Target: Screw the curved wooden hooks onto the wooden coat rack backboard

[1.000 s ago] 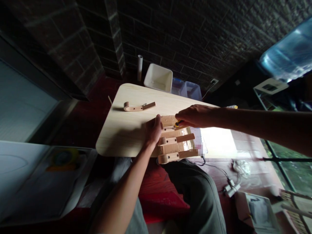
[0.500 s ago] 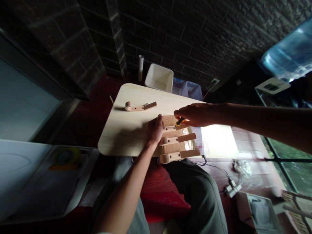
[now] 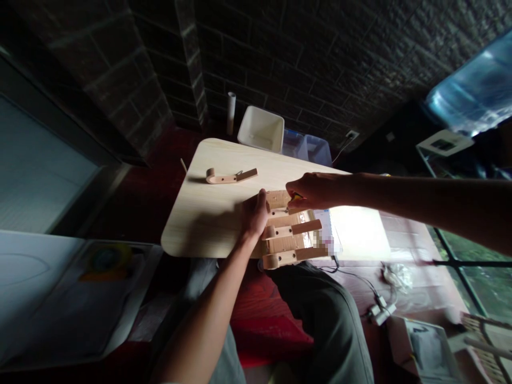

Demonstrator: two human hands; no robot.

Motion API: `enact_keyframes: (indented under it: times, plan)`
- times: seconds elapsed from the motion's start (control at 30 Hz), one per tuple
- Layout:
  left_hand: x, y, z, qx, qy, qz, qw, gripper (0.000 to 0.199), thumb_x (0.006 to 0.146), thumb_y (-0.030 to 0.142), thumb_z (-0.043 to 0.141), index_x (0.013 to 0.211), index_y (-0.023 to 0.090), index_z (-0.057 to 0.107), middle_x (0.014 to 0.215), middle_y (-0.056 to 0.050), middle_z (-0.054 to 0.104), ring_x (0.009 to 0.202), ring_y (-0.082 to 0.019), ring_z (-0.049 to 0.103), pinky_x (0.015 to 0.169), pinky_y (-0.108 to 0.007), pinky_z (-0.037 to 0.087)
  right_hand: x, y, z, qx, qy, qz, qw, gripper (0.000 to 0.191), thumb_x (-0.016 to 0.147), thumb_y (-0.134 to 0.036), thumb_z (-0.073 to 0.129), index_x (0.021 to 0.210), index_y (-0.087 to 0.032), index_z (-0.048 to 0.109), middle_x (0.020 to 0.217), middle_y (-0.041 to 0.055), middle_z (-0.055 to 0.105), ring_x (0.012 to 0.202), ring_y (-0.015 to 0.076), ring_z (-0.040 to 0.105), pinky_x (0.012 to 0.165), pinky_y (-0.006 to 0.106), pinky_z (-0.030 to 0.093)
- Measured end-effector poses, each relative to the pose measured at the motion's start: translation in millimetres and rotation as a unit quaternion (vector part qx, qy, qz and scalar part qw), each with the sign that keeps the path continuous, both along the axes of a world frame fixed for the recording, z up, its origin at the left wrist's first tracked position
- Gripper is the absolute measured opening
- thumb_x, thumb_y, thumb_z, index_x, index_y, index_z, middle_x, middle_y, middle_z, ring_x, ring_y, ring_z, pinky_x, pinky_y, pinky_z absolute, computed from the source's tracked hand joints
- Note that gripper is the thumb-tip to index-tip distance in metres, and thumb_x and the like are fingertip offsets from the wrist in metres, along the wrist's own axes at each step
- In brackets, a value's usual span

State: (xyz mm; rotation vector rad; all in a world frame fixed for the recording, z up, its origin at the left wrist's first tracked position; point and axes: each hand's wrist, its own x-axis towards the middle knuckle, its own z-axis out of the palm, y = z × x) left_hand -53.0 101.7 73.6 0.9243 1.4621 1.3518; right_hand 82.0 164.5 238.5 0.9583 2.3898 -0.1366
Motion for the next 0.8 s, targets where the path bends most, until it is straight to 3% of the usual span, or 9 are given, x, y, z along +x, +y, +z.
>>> enact_keyframes:
  times: [0.1, 0.27, 0.5, 0.7, 0.8]
  plan:
    - [0, 0, 1.4, -0.003, 0.002, 0.003, 1.000, 0.066, 0.094, 0.069, 0.045, 0.050, 0.021, 0.046, 0.047, 0.002, 0.047, 0.045, -0.013, 0.045, 0.049, -0.028, 0.032, 2, -3, 1.2, -0.011, 0.004, 0.013, 1.000, 0.025, 0.092, -0.032, 0.065, 0.113, -0.019, 0.067, 0.095, 0.0103, 0.076, 0.074, 0.0205, 0.066, 0.059, 0.029, 0.035]
    - [-1, -2, -0.7, 0.013, 0.008, 0.000, 1.000, 0.065, 0.094, 0.069, 0.046, 0.051, 0.021, 0.048, 0.048, 0.002, 0.048, 0.047, -0.013, 0.046, 0.051, -0.028, 0.034, 8, -2, 1.0, -0.038, 0.030, 0.070, 0.996, 0.013, 0.095, -0.027, 0.061, 0.105, -0.019, 0.067, 0.092, 0.0071, 0.075, 0.076, 0.0179, 0.066, 0.062, 0.027, 0.035]
    - [-1, -4, 0.5, 0.012, 0.003, -0.004, 1.000, 0.063, 0.095, 0.067, 0.044, 0.051, 0.022, 0.045, 0.047, 0.001, 0.049, 0.047, -0.014, 0.048, 0.050, -0.027, 0.034, -4, 2, -2.6, 0.001, -0.004, 0.015, 1.000, 0.030, 0.093, -0.046, 0.065, 0.099, -0.017, 0.070, 0.085, 0.0088, 0.074, 0.071, 0.0191, 0.065, 0.056, 0.026, 0.031]
    - [0, -3, -2.1, 0.011, 0.009, -0.002, 1.000, 0.062, 0.095, 0.068, 0.046, 0.053, 0.021, 0.046, 0.049, 0.002, 0.048, 0.047, -0.013, 0.045, 0.050, -0.028, 0.032, -2, -1, -2.8, -0.016, -0.010, 0.000, 1.000, 0.032, 0.091, -0.042, 0.068, 0.111, -0.018, 0.066, 0.088, 0.0082, 0.075, 0.070, 0.0191, 0.065, 0.057, 0.026, 0.032]
    - [0, -3, -3.9, 0.005, 0.015, 0.004, 1.000, 0.063, 0.093, 0.070, 0.046, 0.053, 0.021, 0.046, 0.049, 0.002, 0.046, 0.048, -0.013, 0.043, 0.050, -0.029, 0.030, 3, -1, -1.2, -0.023, 0.002, 0.034, 0.999, 0.034, 0.089, -0.034, 0.071, 0.117, -0.019, 0.062, 0.094, 0.0074, 0.075, 0.073, 0.0184, 0.066, 0.058, 0.026, 0.033]
